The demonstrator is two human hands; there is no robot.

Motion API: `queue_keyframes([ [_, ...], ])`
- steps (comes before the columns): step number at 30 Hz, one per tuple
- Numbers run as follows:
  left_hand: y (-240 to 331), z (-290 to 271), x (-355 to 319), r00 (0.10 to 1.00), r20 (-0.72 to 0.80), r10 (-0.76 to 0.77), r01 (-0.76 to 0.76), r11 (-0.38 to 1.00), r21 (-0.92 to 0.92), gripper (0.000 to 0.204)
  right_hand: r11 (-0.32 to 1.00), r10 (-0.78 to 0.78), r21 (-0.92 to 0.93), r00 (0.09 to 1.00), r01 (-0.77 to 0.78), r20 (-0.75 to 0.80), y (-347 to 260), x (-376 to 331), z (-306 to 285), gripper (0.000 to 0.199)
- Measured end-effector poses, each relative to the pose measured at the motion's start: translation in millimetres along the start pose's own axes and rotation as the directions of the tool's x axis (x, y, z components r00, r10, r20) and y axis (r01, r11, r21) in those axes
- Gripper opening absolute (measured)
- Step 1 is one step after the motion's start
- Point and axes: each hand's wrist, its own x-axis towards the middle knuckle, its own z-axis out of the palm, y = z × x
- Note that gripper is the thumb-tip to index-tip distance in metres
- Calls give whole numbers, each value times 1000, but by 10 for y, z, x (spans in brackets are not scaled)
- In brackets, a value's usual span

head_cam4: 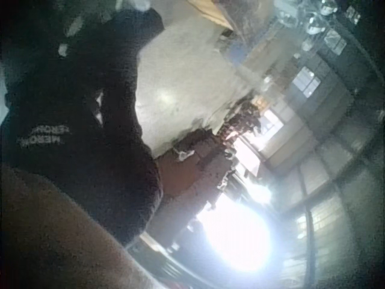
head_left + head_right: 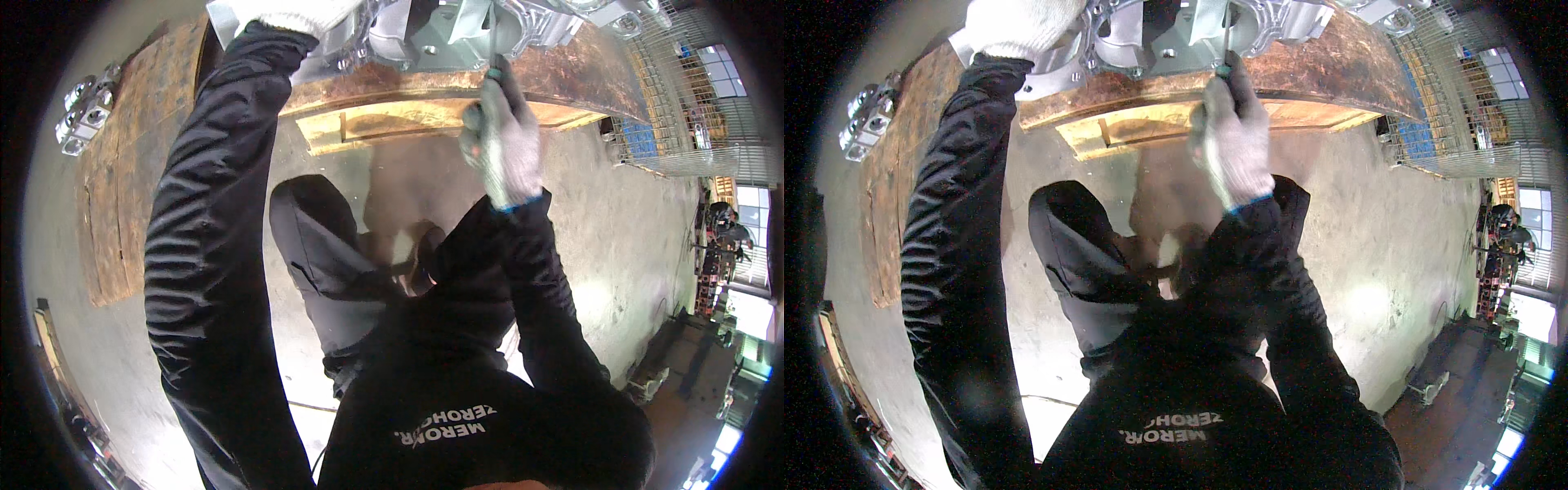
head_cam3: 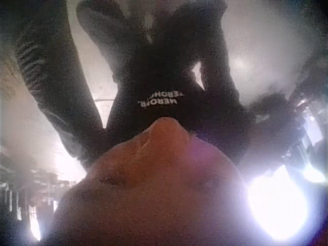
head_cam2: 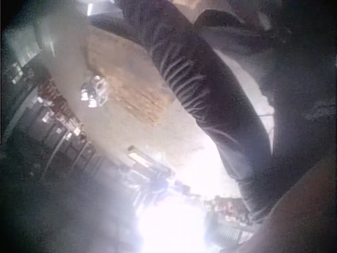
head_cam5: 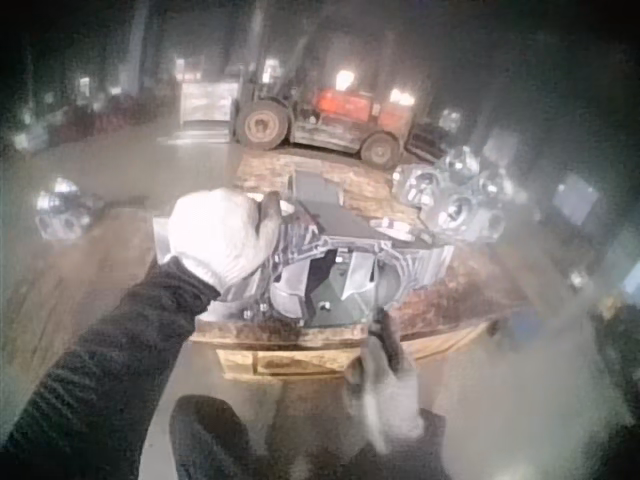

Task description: The person uses a deburring tool to scrape and smooth the edges of a large metal part placed on a wooden pallet. They repeatedly reposition the part and work on different sections to remove burrs.

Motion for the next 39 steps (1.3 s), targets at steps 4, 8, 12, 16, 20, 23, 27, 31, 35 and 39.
queue_keyframes([
  [4,-23,79,40,1000,-15,22,-21,1000,9,55,997,62,-54,998,-61,12,-49,511,-31,41],
  [8,-41,42,-22,996,-56,75,-72,996,50,54,999,32,-19,999,-32,-10,-18,-6,-118,29],
  [12,15,54,65,999,42,16,-16,1000,-8,54,996,59,-64,997,-63,-53,-24,469,27,24],
  [16,-60,-6,24,998,65,10,-9,1000,-12,55,985,89,-149,996,-86,12,-167,15,-31,51],
  [20,-15,47,42,999,29,27,-26,998,-50,55,989,29,-143,999,-33,-33,-51,336,25,49],
  [23,-7,28,53,996,91,5,-3,1000,-22,56,985,118,-127,993,-114,23,-106,540,-95,36],
  [27,-15,70,-11,998,55,12,-11,1000,-22,56,988,146,-40,989,-146,0,-22,-130,-102,49],
  [31,-37,42,41,997,45,62,-61,998,-28,51,995,45,-87,997,-40,60,-61,589,-70,49],
  [35,-83,65,-7,990,-20,141,-141,989,-36,45,981,42,-186,999,-46,-25,65,13,-191,50],
  [39,-284,300,34,964,41,263,-266,962,65,50,974,193,-114,981,-195,-29,-196,542,10,55],
])
